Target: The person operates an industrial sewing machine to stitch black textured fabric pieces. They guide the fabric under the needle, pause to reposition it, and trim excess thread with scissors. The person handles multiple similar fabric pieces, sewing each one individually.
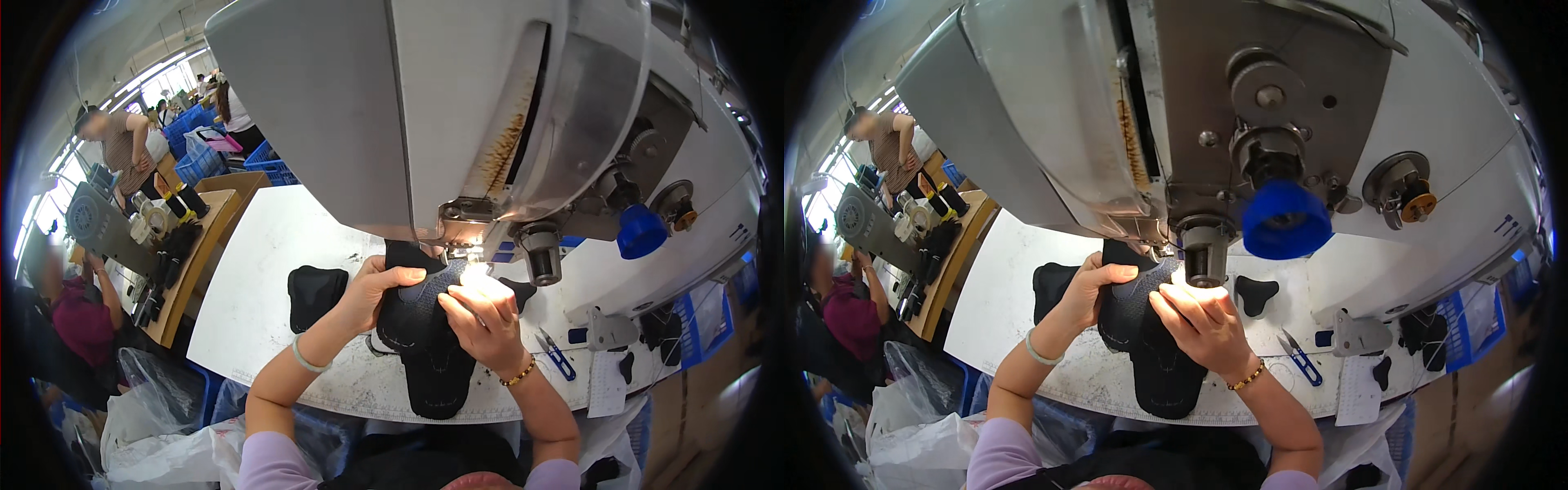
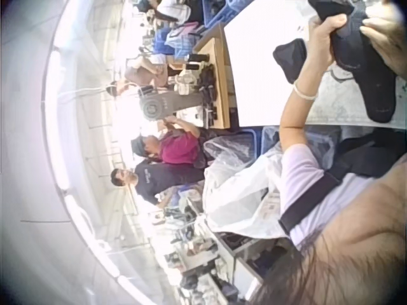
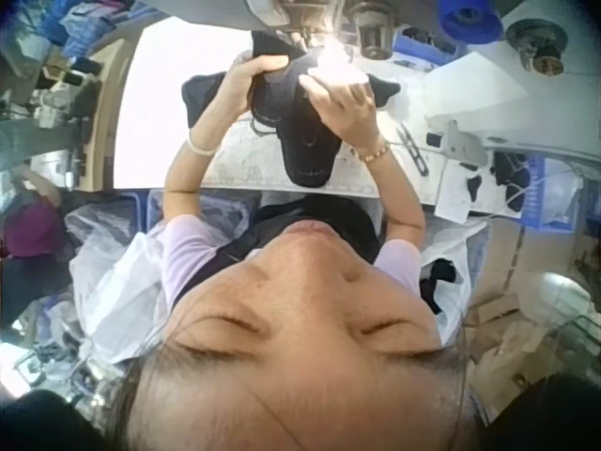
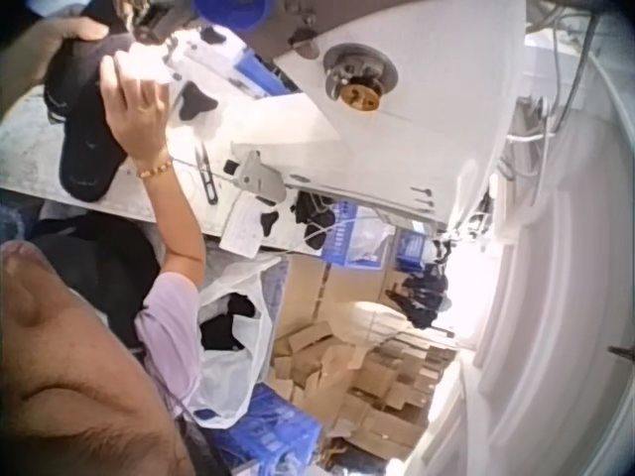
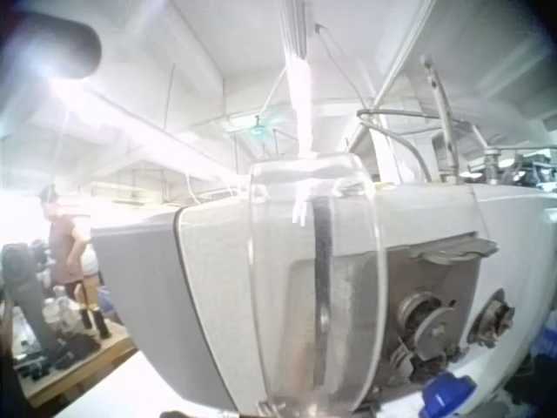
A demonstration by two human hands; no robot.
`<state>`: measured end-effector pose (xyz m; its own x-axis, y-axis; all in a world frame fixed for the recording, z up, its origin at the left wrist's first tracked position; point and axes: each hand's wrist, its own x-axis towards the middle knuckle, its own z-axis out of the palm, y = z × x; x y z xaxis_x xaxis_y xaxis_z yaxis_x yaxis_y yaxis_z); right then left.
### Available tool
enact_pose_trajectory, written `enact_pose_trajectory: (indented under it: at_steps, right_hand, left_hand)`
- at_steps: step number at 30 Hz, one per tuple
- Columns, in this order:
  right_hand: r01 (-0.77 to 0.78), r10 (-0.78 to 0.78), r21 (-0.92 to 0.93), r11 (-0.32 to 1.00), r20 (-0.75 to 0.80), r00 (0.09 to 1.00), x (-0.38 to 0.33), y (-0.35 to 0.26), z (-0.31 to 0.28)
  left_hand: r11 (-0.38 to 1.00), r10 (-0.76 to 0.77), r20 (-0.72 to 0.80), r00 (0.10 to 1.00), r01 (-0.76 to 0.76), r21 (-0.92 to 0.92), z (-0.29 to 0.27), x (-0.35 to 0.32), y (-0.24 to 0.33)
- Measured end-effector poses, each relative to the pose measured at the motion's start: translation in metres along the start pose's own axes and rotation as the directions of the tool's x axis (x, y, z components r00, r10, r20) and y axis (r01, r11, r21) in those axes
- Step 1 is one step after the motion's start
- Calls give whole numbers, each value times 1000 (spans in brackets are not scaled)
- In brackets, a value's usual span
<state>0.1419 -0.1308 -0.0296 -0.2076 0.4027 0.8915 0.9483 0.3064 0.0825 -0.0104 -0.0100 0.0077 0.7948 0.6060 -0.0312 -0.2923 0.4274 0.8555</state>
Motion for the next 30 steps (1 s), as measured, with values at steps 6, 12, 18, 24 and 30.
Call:
enact_pose_trajectory:
  at_steps: [6, 12, 18, 24, 30]
  right_hand:
    - [-5, 5, 25, 1000, 3, 1000, 1, 0, -3]
    - [-18, 18, 11, 1000, 5, 1000, -5, 6, -6]
    - [-22, 23, 63, 998, -11, 1000, -1, 9, -8]
    - [-45, 43, 105, 993, 17, 999, 2, 14, -13]
    - [-166, 174, 289, 943, -2, 985, -5, 27, -9]
  left_hand:
    - [999, 25, -70, 997, -28, -41, 2, -9, -12]
    - [995, 69, -149, 986, -79, -58, 13, -15, -20]
    - [985, 64, -153, 986, -87, -149, 16, -18, -25]
    - [965, 101, -180, 978, -140, -223, 17, -17, -36]
    - [967, 228, -176, 958, -244, -71, 24, -20, -48]
